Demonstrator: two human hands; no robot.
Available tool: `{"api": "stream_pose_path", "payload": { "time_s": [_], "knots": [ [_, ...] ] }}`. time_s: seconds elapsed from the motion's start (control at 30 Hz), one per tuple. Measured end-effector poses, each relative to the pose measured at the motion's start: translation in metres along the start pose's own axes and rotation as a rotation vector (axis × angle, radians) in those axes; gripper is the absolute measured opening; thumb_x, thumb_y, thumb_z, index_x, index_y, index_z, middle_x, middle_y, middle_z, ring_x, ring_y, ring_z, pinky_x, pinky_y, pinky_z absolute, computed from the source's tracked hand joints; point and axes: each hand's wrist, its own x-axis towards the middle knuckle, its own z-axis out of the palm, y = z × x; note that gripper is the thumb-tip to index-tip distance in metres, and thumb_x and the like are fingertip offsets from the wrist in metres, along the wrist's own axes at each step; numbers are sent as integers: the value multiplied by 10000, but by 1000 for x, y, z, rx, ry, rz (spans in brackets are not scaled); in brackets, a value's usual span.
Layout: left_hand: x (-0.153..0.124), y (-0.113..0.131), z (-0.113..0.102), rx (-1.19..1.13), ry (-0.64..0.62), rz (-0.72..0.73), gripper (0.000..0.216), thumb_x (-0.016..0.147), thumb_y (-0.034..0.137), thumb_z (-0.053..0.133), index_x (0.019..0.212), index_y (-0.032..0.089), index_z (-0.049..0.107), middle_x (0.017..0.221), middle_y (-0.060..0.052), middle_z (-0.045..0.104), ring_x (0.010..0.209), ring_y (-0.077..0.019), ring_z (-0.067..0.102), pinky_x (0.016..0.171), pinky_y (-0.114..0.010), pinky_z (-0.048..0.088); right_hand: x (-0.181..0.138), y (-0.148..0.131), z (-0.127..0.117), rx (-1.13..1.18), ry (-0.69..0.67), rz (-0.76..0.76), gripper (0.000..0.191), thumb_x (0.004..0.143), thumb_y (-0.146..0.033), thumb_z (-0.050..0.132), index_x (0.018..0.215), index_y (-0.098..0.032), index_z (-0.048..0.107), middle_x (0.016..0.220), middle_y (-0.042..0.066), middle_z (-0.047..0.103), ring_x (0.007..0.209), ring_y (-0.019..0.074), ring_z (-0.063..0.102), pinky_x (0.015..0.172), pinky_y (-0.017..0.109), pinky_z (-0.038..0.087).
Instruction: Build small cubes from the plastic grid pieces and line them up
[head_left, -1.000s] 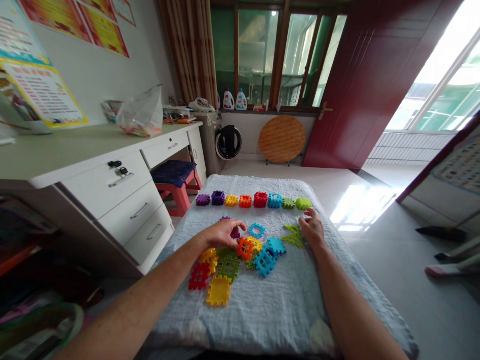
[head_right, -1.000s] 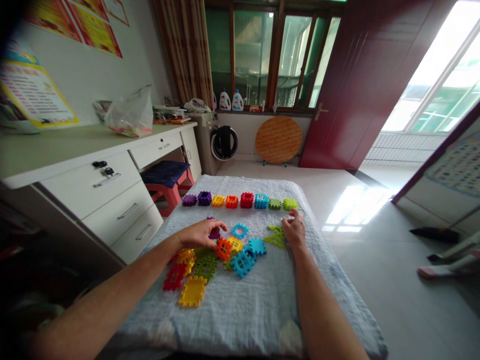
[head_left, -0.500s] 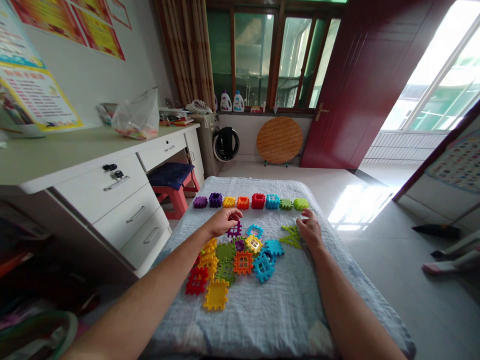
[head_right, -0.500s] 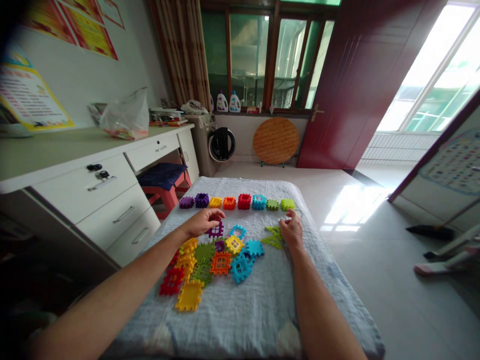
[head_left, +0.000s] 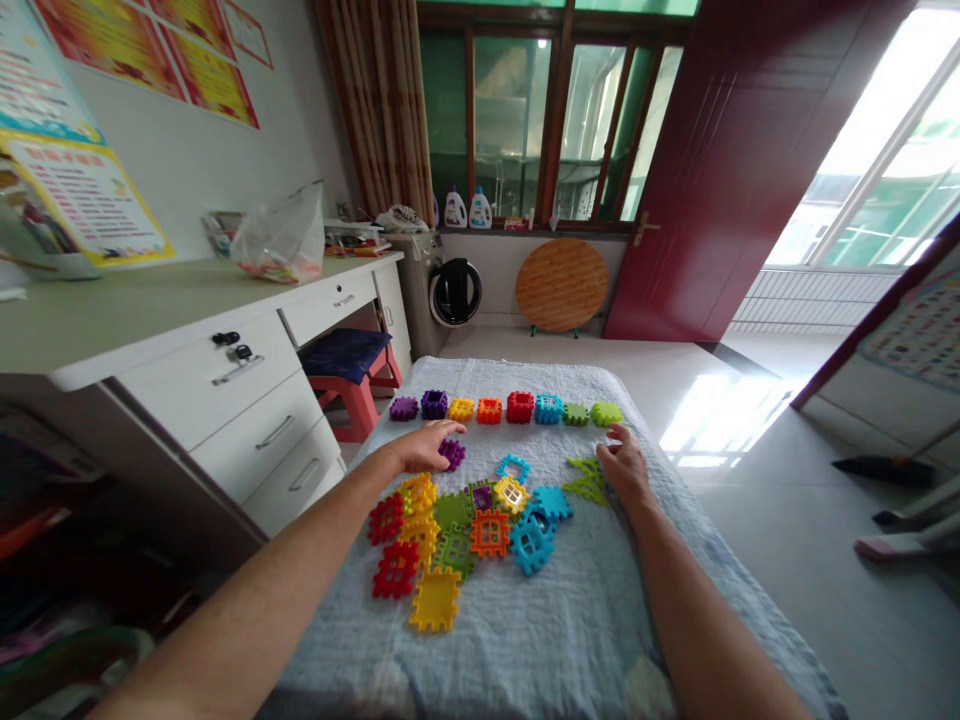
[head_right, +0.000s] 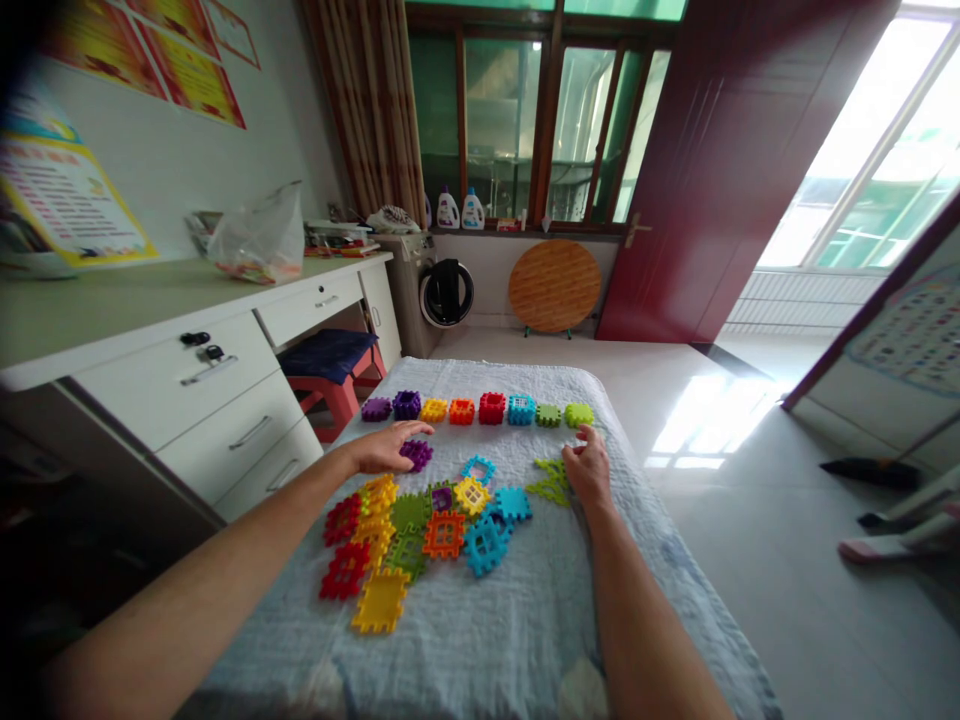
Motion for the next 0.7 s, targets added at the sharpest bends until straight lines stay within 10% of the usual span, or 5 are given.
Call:
{"api": "stream_pose_path", "payload": {
  "time_s": [0.7],
  "knots": [
    [17, 7, 7, 391, -156, 84, 557, 555, 99, 639, 1103, 183, 583, 1126, -67, 621, 1050, -233, 574, 901, -274, 436, 1, 2, 1, -11, 3, -18, 523, 658, -324, 473, 1154, -170, 532, 1023, 65, 604, 657, 140, 582, 717, 300, 475]
  ]
}}
